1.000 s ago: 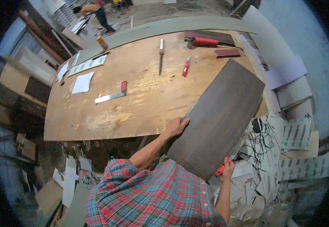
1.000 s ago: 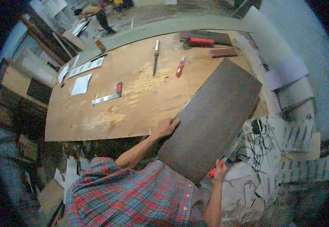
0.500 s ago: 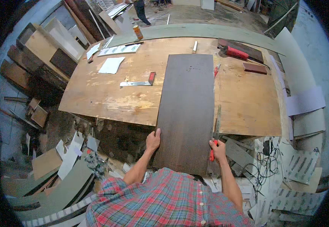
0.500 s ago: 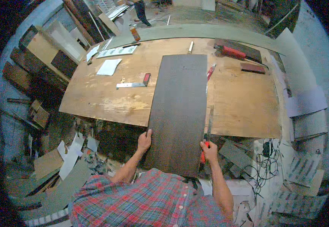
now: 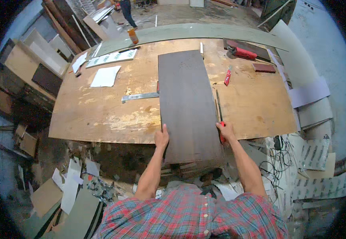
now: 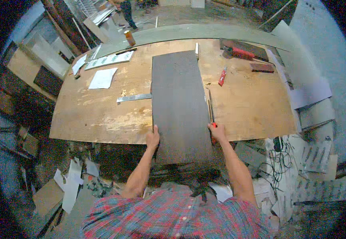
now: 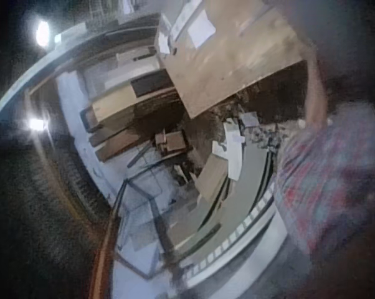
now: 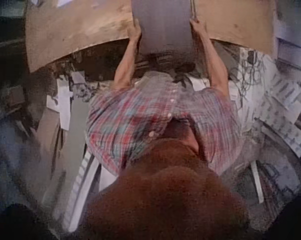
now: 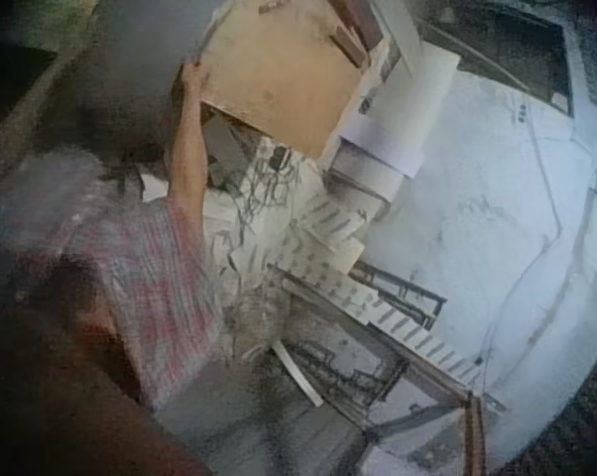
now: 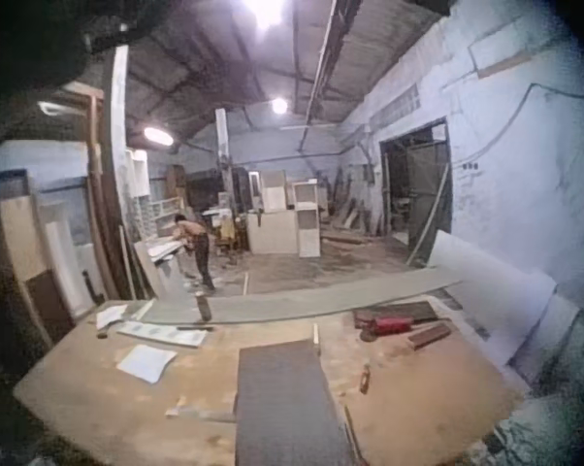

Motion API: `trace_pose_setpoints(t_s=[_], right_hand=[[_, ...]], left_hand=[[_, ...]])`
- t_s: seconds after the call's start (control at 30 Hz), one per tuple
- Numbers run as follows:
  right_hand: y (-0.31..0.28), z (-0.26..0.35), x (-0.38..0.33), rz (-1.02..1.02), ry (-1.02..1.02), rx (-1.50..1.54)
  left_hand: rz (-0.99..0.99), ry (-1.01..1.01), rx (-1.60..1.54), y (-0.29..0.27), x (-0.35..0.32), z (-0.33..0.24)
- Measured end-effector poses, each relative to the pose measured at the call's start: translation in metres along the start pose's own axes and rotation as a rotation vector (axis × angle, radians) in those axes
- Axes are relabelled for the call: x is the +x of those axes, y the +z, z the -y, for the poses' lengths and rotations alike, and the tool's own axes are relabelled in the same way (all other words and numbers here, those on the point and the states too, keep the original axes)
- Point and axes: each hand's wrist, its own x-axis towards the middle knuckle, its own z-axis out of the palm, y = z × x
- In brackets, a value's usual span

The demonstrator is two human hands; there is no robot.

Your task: The person uses a hand file to smooth the edges of dark brown and white laminated wood panels on a workbench.

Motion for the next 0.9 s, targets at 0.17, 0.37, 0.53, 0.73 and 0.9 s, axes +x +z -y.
trace_pose_setpoints(t_s=[0.17,0.37,0.53,0.73,0.9], right_hand=[[0.018,0.020,0.038,-0.105,0.000,-0.150],[0.049,0.039,0.040,-0.139,0.023,-0.257],[0.034,-0.026,0.053,-0.506,0.013,-0.069],[0.012,-0.022,0.049,-0.287,-0.011,-0.293],[0.011,-0.009,0.011,-0.185,0.050,-0.200]], left_hand=[[0.109,-0.095,0.041,0.002,0.048,-0.011],[0.099,-0.102,0.193,0.001,0.076,0.012],[0.257,-0.087,0.146,0.035,0.078,-0.018],[0.286,0.006,0.150,0.029,0.077,-0.014],[0.354,-0.002,0.194,0.014,0.076,-0.009]])
